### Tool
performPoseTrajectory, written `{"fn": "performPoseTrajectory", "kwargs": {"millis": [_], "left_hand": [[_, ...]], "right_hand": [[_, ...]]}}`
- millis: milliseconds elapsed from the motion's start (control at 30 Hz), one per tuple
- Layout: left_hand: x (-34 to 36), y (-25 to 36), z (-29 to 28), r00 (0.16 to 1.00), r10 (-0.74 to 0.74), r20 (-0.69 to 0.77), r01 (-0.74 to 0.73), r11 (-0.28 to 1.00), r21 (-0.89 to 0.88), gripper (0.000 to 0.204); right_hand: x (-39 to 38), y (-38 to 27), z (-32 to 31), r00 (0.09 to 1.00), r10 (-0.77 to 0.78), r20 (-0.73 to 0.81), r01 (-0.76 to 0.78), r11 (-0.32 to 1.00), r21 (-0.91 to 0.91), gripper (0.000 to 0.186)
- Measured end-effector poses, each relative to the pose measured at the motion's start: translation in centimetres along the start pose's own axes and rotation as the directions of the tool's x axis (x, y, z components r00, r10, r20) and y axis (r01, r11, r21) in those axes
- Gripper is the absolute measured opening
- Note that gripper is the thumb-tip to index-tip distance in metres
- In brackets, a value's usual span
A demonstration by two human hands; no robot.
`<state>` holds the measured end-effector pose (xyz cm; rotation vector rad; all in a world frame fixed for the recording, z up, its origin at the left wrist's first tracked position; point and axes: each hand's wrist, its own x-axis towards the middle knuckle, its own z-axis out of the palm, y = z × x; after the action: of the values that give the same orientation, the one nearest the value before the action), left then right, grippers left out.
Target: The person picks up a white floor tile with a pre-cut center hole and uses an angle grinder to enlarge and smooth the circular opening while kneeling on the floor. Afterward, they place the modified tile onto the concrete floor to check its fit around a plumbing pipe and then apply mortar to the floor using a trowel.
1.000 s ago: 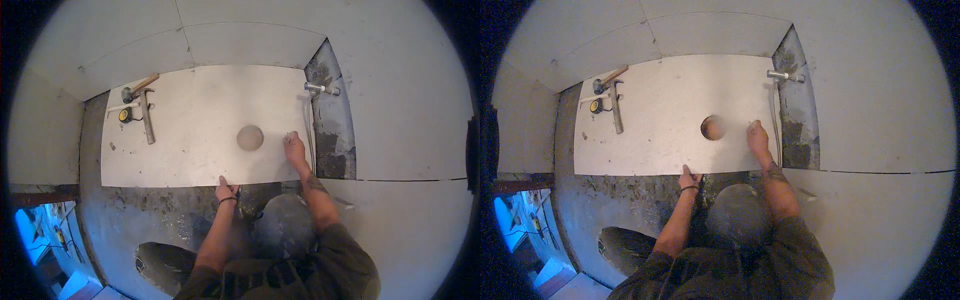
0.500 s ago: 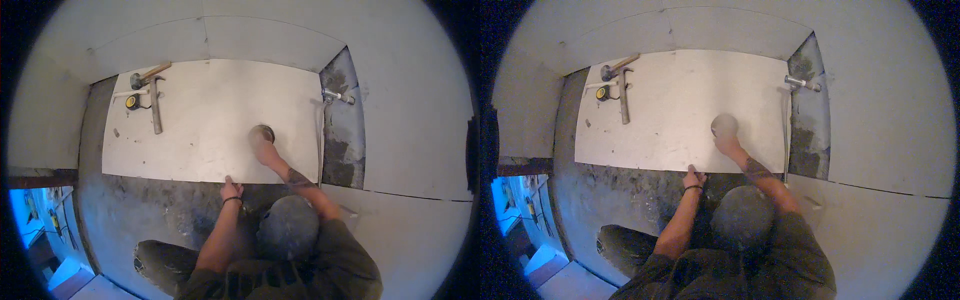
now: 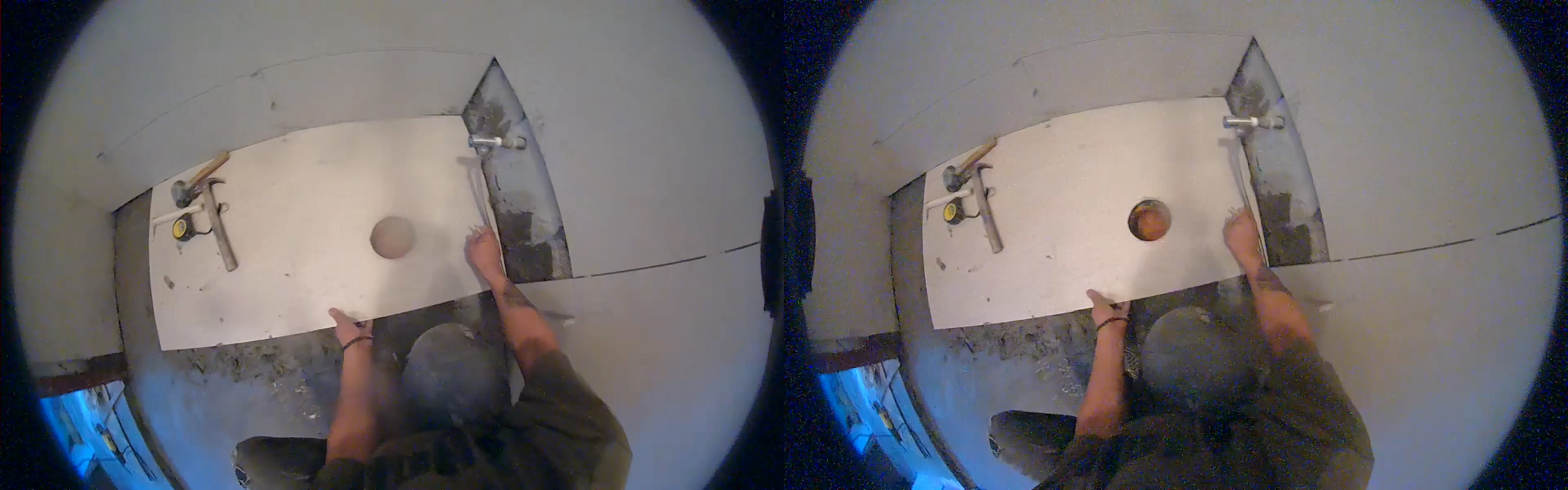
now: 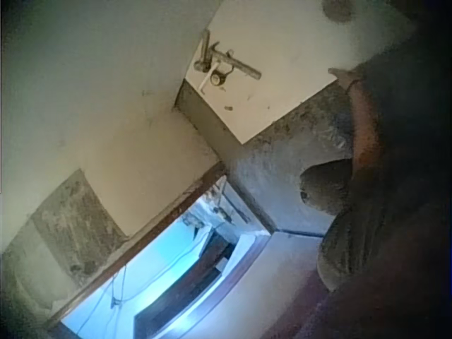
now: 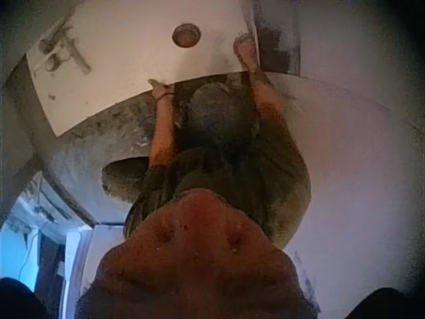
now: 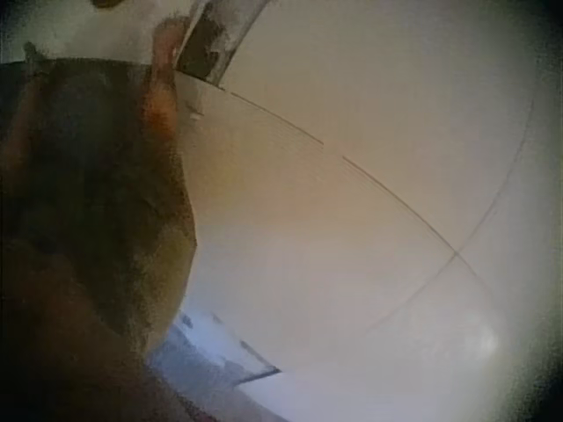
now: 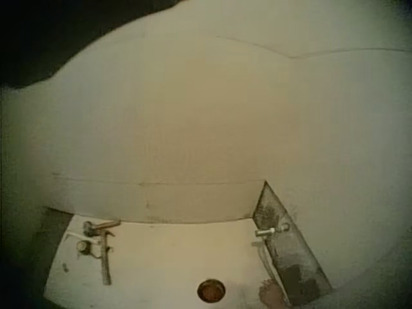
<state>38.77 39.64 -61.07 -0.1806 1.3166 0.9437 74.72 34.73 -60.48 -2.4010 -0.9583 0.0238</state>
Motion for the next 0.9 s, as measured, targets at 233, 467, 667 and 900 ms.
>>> {"fn": "performPoseTrajectory", "kwargs": {"millis": [233,467,667,900], "left_hand": [[0.3,0.3,-0.2,0.999,0.023,0.025,-0.022,0.999,-0.024,0.067],[1.0,-1.7,-0.5,0.994,0.026,0.105,-0.021,0.998,-0.051,0.067],[2.8,0.8,-4.1,0.982,0.152,0.115,-0.144,0.987,-0.075,0.061],[-1.1,0.1,-1.3,0.988,0.145,0.052,-0.138,0.983,-0.117,0.055]], "right_hand": [[-4.9,0.9,0.6,0.998,-0.044,-0.045,0.029,0.954,-0.299,0.026],[-4.1,9.2,3.0,0.999,0.010,-0.051,-0.028,0.933,-0.358,0.029],[-5.4,0.9,2.5,0.928,-0.215,0.304,0.347,0.798,-0.493,0.022],[-3.3,6.1,-1.1,0.951,-0.070,0.300,0.243,0.770,-0.590,0.022]]}}
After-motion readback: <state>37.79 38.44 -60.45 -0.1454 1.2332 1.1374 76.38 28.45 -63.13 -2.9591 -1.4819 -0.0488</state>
